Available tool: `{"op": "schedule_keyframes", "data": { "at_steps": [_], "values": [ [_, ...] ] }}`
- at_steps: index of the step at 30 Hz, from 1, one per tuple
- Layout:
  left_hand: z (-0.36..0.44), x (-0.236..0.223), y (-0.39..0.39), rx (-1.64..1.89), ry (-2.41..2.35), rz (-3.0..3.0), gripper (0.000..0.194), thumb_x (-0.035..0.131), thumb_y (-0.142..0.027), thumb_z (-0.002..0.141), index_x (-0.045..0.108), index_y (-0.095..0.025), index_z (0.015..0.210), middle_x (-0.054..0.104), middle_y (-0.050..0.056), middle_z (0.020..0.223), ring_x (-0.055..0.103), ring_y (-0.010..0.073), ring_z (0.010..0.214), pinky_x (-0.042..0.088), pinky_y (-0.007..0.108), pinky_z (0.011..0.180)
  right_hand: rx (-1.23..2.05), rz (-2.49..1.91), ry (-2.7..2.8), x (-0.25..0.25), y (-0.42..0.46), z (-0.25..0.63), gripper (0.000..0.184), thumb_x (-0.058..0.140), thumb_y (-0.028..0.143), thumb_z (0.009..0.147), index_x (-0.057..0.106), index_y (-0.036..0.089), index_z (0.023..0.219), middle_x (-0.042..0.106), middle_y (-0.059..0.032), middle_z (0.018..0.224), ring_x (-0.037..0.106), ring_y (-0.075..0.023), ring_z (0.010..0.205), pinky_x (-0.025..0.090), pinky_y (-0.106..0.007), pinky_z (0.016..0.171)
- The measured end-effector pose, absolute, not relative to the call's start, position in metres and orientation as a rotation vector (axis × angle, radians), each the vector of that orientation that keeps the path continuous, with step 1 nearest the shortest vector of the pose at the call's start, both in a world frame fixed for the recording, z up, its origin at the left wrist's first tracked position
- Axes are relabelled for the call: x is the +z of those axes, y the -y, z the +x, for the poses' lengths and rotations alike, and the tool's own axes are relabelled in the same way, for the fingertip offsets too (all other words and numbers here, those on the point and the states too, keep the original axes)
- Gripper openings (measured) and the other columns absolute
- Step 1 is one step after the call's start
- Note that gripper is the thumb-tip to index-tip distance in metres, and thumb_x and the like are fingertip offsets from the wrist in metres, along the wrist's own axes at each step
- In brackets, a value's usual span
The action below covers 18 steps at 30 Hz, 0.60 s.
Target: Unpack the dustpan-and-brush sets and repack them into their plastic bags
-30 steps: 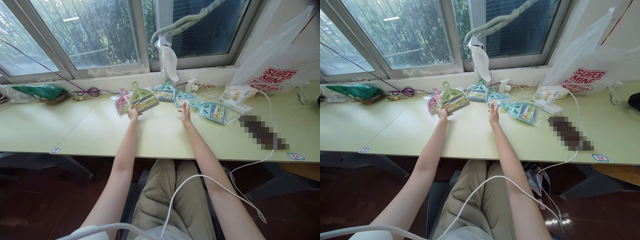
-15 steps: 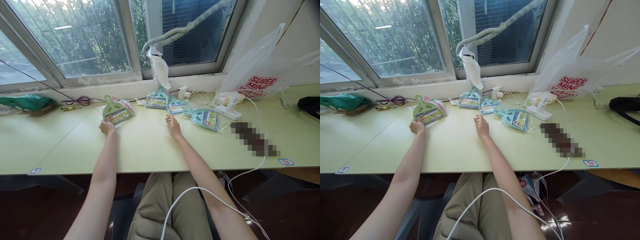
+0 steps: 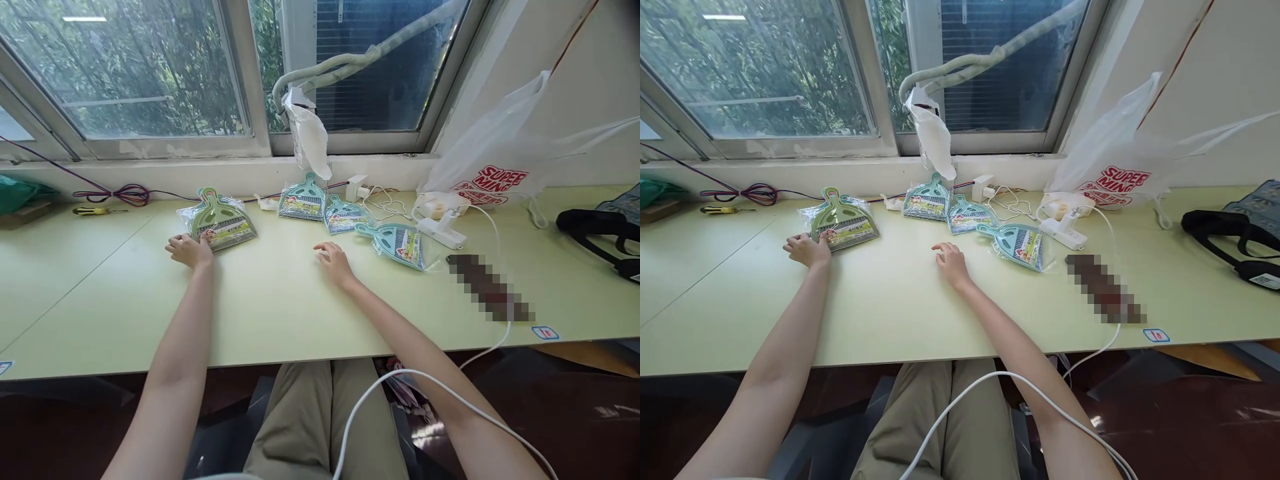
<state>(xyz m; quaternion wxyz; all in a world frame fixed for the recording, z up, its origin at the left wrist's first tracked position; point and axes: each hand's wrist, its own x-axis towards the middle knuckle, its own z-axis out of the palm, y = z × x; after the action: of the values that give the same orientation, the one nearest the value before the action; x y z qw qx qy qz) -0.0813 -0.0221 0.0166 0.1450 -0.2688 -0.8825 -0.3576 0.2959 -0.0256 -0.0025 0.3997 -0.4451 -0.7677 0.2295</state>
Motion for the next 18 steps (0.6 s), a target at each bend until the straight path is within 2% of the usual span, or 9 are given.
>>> {"op": "schedule_keyframes", "data": {
  "at_steps": [4,7,9,13,18],
  "values": [
    [-0.079,0.018,0.023,-1.057,2.595,-0.754,0.035,0.059,-0.040,0.087,0.054,-0.014,0.110,0.047,0.016,0.124,0.037,0.0327,0.119,0.040,0.049,0.095,0.639,-1.116,1.751,-0.003,0.021,0.300,0.028,0.044,0.016,0.079,0.066,0.022,0.094,0.067,-0.0062,0.105,0.058,-0.0236,0.104,0.043,-0.039,0.094],
    [-0.073,0.022,0.028,-1.069,2.563,-0.769,0.042,0.059,-0.035,0.087,0.046,-0.014,0.121,0.045,0.020,0.129,0.038,0.0344,0.124,0.040,0.049,0.097,0.603,-1.146,1.645,-0.001,0.016,0.309,0.029,0.041,0.016,0.079,0.067,0.021,0.091,0.067,-0.0071,0.104,0.060,-0.0232,0.101,0.043,-0.039,0.093],
    [-0.066,0.025,0.031,-1.069,2.518,-0.760,0.052,0.059,-0.032,0.086,0.037,-0.015,0.130,0.041,0.022,0.134,0.036,0.0352,0.128,0.038,0.050,0.098,0.447,-1.186,1.659,0.002,0.013,0.319,0.030,0.041,0.015,0.079,0.067,0.021,0.091,0.067,-0.0075,0.103,0.058,-0.0237,0.103,0.040,-0.041,0.095],
    [-0.051,0.031,0.038,-1.009,2.383,-0.954,0.049,0.055,-0.031,0.088,0.038,-0.016,0.132,0.037,0.021,0.142,0.032,0.0344,0.133,0.029,0.051,0.105,0.065,-1.442,1.732,0.007,0.007,0.344,0.032,0.050,0.015,0.079,0.064,0.023,0.107,0.061,-0.0103,0.121,0.048,-0.0296,0.116,0.035,-0.046,0.096],
    [-0.037,0.036,0.048,-0.974,2.190,-1.173,0.041,0.039,-0.036,0.095,0.043,-0.018,0.132,0.038,0.017,0.146,0.030,0.0314,0.136,0.015,0.052,0.112,-0.091,-1.691,1.769,0.002,0.005,0.361,0.042,0.059,0.017,0.077,0.057,0.021,0.119,0.057,-0.0129,0.125,0.045,-0.0317,0.117,0.034,-0.046,0.093]
  ]
}}
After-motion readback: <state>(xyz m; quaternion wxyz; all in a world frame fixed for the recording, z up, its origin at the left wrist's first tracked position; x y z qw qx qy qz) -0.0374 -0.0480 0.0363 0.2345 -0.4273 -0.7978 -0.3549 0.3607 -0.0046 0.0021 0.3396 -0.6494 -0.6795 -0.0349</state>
